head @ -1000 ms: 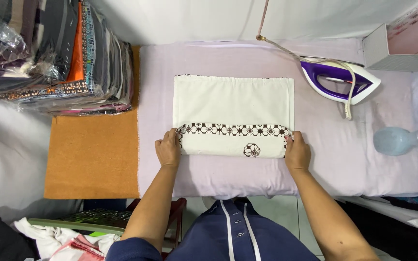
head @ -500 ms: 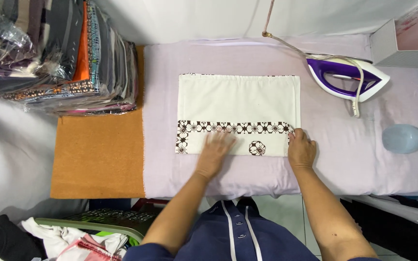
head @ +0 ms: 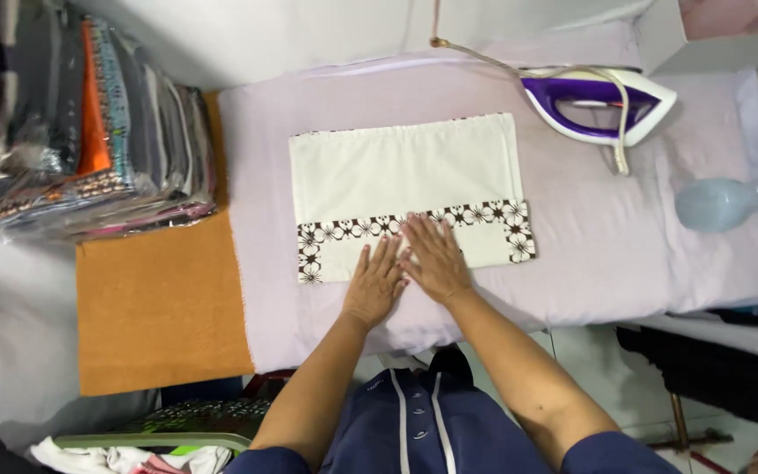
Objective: The person is ironing and then folding a white patterned pillowcase on an ironing board.
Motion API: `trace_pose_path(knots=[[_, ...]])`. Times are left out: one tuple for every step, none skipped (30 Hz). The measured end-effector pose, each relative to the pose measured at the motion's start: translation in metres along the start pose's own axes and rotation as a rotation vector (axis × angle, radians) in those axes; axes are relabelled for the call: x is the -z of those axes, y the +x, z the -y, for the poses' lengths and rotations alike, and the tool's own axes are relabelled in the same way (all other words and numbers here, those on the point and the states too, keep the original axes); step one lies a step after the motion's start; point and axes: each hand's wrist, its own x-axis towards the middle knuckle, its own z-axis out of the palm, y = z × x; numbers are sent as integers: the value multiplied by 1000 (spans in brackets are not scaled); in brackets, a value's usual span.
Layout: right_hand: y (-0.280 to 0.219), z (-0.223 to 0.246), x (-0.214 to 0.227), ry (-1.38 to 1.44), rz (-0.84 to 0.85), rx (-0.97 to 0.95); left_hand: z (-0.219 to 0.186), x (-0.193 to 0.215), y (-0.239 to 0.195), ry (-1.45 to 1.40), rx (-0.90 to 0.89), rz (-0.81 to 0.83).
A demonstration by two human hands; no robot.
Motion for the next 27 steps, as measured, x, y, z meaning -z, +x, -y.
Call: trace_pose_path(knots=[[-5,-9,9,4,4,-15,6,12,-6,-1,-13,8],[-9,-19,19,5,47,-105,11,23,-11,-54,98,71],[-13,-27,29,6,89,-196,17,35,-17,-107,209,135],[-18,-38,29,3,84,-199,26,29,-23,-104,205,129],[-22,-49,29,31,65,-228,35,24,-28,-100,248,43],[-30,-58,29,59,50,-256,41,16,-36,-99,294,-40],[-36,-66,27,56,49,-257,44,18,-40,-101,293,-42],[-41,-74,25,43,-16,-281,48,21,-43,-37,353,-9],[-45,-83,23,31,-82,-305,51,24,-45,26,414,25],[-49,-92,21,26,-83,-305,54,24,-48,22,414,21],[-54,-101,19,55,-118,-318,56,24,-50,36,456,22],[-57,-113,18,82,-156,-327,58,24,-50,50,502,19],[-66,-121,25,76,-160,-322,59,16,-51,46,505,12],[-68,-130,31,73,-147,-279,63,10,-52,26,522,9],[-70,-138,38,70,-134,-236,66,4,-53,7,540,6],[-68,-148,45,66,-133,-214,65,7,-53,1,560,0],[-65,-159,52,77,-57,-199,64,10,-53,-43,578,-1],[-61,-171,61,84,22,-180,62,13,-52,-90,598,-4],[-51,-191,59,78,24,-156,56,21,-51,-99,621,-11],[-40,-210,57,92,-67,-218,50,29,-50,-156,666,-35],[-28,-230,54,108,-159,-280,44,37,-49,-213,711,-61],[-19,-246,61,106,-149,-255,33,34,-50,-223,736,-62],[-10,-262,68,-82,-247,-218,22,30,-51,-311,778,-257],[6,-276,74,-267,-356,-173,14,27,-51,-391,822,-462],[13,-295,72,-265,-358,-141,3,29,-47,-392,852,-474],[22,-310,67,-308,-290,-150,-8,31,-47,-564,917,-635],[31,-324,61,-353,-223,-158,-18,32,-47,-732,975,-803]])
